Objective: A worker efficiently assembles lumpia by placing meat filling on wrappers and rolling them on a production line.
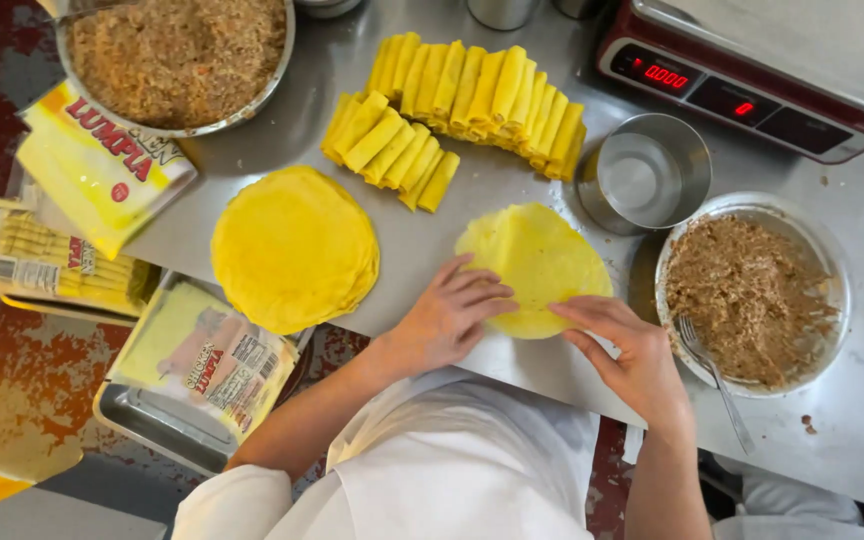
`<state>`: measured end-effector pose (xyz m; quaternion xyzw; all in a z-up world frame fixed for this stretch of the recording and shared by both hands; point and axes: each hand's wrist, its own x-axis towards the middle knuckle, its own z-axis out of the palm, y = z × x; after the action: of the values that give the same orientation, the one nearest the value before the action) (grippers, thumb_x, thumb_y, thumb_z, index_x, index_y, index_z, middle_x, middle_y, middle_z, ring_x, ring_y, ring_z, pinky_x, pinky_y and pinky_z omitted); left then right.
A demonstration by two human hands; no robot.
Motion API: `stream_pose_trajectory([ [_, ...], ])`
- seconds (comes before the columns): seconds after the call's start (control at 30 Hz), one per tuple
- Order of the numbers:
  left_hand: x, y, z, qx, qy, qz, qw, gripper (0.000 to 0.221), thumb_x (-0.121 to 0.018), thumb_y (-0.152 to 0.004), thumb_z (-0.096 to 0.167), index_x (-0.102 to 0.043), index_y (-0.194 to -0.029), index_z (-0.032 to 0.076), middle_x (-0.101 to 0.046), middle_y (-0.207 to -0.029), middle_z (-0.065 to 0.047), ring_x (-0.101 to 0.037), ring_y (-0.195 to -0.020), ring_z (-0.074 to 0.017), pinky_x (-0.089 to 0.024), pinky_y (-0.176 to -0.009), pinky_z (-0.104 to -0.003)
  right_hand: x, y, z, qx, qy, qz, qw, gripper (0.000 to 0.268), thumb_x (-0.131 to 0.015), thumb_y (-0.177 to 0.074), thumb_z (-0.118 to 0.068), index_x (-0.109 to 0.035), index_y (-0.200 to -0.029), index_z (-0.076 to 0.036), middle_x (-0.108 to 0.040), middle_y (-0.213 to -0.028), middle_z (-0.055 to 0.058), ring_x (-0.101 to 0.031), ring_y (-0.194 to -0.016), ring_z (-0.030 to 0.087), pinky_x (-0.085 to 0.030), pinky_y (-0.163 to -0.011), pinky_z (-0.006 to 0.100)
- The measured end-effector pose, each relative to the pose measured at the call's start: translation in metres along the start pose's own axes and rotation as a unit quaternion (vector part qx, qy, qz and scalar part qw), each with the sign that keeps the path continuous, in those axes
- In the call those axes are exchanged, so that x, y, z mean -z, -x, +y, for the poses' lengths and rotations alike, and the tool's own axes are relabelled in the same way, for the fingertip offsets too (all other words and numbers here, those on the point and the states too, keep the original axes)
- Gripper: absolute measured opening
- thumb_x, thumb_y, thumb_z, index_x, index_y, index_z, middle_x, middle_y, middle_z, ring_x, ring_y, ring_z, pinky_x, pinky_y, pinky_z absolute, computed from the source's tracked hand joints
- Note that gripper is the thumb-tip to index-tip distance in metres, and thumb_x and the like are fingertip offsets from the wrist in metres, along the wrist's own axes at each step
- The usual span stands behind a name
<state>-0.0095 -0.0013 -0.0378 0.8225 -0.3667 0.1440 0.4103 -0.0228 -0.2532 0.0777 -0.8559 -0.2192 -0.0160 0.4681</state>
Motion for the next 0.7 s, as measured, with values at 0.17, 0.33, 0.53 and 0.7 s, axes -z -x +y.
stream_pose_trajectory([
  [0.17, -0.059, 0.019, 0.01, -0.036, -0.005, -0.013, 0.999, 0.033, -0.07, -0.091, 0.014, -0.072, -0.124, 0.008, -0.061, -0.115, -0.012, -0.058, -0.115, -0.0361, -0.047, -0.101, -0.051, 0.031, -0.016, 0.025, -0.033, 0.121, 0.059, 0.99, 0.02, -0.077, -0.101, -0.013, -0.08, -0.12, -0.007, -0.079, -0.11, 0.015, -0.075, -0.104, 0.038, -0.058, -0.087, 0.051],
  [0.33, -0.111, 0.03, 0.014, -0.04, -0.147, -0.056, 0.987, 0.066, -0.071, -0.092, 0.054, -0.062, -0.146, 0.019, -0.056, -0.119, -0.013, -0.055, -0.113, -0.0341, -0.044, -0.103, -0.05, 0.023, -0.068, 0.125, 0.056, 0.269, 0.08, 0.958, 0.026, -0.076, -0.107, -0.016, -0.078, -0.119, 0.007, -0.074, -0.107, 0.026, -0.071, -0.102, 0.048, -0.059, -0.088, 0.053],
  [0.53, -0.103, 0.058, 0.021, -0.011, -0.11, -0.077, 0.991, 0.056, -0.06, -0.092, 0.061, -0.069, -0.131, 0.021, -0.056, -0.116, -0.015, -0.057, -0.103, -0.0353, -0.045, -0.093, -0.049, 0.004, -0.067, 0.167, -0.032, 0.421, 0.003, 0.907, 0.058, -0.051, -0.117, -0.058, -0.078, -0.125, -0.008, -0.079, -0.102, 0.018, -0.076, -0.103, 0.039, -0.053, -0.1, 0.051],
  [0.7, -0.057, 0.054, 0.003, 0.14, -0.122, -0.017, 0.982, 0.067, -0.045, -0.109, 0.054, -0.048, -0.156, 0.007, -0.059, -0.131, -0.018, -0.057, -0.129, -0.0356, -0.041, -0.109, -0.051, -0.049, -0.029, 0.092, 0.123, 0.24, 0.038, 0.962, 0.053, -0.061, -0.108, -0.03, -0.057, -0.152, -0.001, -0.059, -0.148, 0.026, -0.047, -0.145, 0.048, -0.04, -0.118, 0.058],
])
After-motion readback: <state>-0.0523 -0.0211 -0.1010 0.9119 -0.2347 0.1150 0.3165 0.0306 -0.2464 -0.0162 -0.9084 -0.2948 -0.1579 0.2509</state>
